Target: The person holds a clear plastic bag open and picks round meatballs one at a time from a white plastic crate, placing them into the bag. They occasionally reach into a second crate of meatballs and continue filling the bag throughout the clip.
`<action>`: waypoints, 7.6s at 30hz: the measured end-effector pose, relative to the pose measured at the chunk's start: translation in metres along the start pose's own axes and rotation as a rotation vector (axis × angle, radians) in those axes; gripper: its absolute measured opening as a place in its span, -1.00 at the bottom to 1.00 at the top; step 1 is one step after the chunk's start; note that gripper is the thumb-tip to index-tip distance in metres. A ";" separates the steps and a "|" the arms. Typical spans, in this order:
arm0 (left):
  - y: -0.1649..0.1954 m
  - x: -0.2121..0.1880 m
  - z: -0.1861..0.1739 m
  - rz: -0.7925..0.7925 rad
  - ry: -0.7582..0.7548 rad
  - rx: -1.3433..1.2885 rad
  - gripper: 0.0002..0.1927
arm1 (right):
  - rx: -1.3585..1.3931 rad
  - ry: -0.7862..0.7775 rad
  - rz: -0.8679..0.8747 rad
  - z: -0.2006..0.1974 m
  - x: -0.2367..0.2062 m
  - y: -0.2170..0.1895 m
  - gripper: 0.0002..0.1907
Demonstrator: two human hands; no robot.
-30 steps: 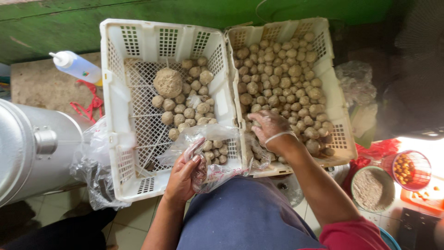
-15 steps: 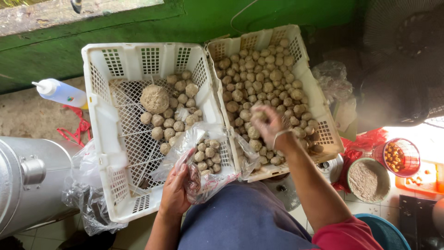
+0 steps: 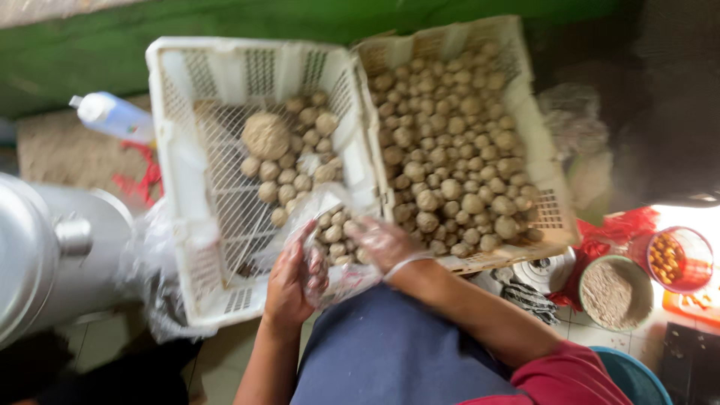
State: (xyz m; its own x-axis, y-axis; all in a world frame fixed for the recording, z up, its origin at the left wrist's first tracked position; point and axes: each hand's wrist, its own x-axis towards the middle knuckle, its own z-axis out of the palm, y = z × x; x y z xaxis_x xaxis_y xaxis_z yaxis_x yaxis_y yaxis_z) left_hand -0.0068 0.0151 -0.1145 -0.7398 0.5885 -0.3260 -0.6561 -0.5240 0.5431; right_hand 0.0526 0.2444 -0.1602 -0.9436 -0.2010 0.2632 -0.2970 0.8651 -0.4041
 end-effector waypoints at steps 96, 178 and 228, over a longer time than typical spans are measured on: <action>-0.010 -0.002 0.003 0.024 0.015 -0.115 -0.42 | -0.146 -0.702 0.452 -0.059 0.082 0.146 -0.71; -0.005 -0.002 0.004 -0.053 -0.014 -0.136 -0.43 | 1.304 -0.027 0.462 -0.116 0.046 0.068 -0.82; -0.010 -0.005 0.001 0.019 0.010 -0.153 -0.42 | -0.317 -0.315 0.462 -0.087 0.141 0.156 -0.66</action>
State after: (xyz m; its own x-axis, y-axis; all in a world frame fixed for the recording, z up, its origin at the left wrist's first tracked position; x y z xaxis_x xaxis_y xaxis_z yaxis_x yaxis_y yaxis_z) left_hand 0.0037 0.0179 -0.1180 -0.7530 0.5723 -0.3247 -0.6567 -0.6227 0.4254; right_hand -0.1139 0.3913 -0.1106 -0.9760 0.1417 -0.1654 0.1630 0.9789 -0.1233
